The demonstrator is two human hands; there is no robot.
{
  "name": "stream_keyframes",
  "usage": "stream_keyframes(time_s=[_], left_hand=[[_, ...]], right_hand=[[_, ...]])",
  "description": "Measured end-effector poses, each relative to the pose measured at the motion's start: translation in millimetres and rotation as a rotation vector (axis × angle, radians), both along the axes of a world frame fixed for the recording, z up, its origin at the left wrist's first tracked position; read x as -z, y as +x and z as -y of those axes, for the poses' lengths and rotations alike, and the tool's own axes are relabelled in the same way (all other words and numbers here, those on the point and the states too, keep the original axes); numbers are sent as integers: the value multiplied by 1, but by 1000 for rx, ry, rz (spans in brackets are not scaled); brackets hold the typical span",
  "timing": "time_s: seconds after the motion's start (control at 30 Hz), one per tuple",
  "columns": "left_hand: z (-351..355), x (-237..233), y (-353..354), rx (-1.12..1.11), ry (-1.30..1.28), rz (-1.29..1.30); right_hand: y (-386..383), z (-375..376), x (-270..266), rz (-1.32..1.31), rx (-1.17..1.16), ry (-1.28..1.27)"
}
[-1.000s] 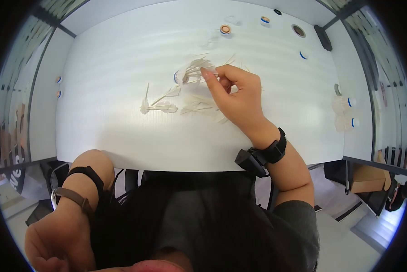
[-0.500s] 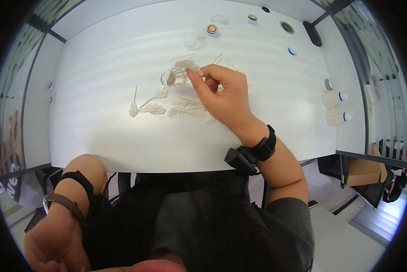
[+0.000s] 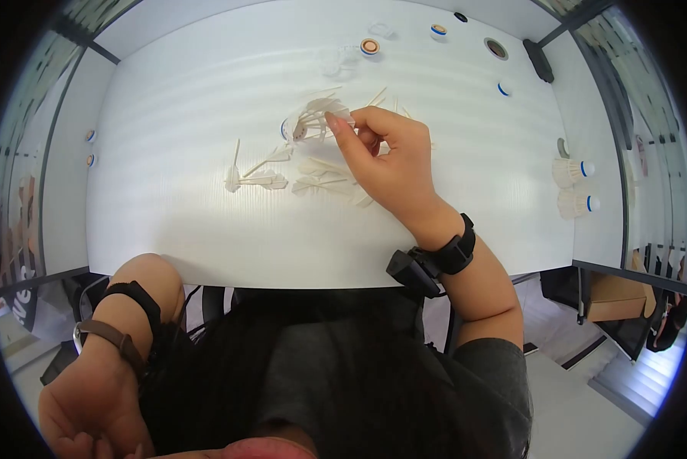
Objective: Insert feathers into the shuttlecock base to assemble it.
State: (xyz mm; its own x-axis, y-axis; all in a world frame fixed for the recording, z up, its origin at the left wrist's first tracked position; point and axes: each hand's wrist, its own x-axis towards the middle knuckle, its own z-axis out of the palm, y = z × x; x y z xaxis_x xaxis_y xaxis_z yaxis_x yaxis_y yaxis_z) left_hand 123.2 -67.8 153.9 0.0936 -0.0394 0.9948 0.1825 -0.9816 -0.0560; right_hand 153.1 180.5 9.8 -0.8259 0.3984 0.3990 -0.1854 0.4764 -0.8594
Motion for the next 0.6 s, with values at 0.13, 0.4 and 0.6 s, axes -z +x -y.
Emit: stream_keyframes(time_s=[0.13,0.4,0.6], left_hand=[[3,-1,-2,-6,-9,-23],[1,-1,-6,-66,9,-68],[-27,4,-19,95,191,-68]], right_hand=[[0,0,1,6,-4,7],[0,0,1,3,-3,4],[0,-1,0,2,-1,-12]])
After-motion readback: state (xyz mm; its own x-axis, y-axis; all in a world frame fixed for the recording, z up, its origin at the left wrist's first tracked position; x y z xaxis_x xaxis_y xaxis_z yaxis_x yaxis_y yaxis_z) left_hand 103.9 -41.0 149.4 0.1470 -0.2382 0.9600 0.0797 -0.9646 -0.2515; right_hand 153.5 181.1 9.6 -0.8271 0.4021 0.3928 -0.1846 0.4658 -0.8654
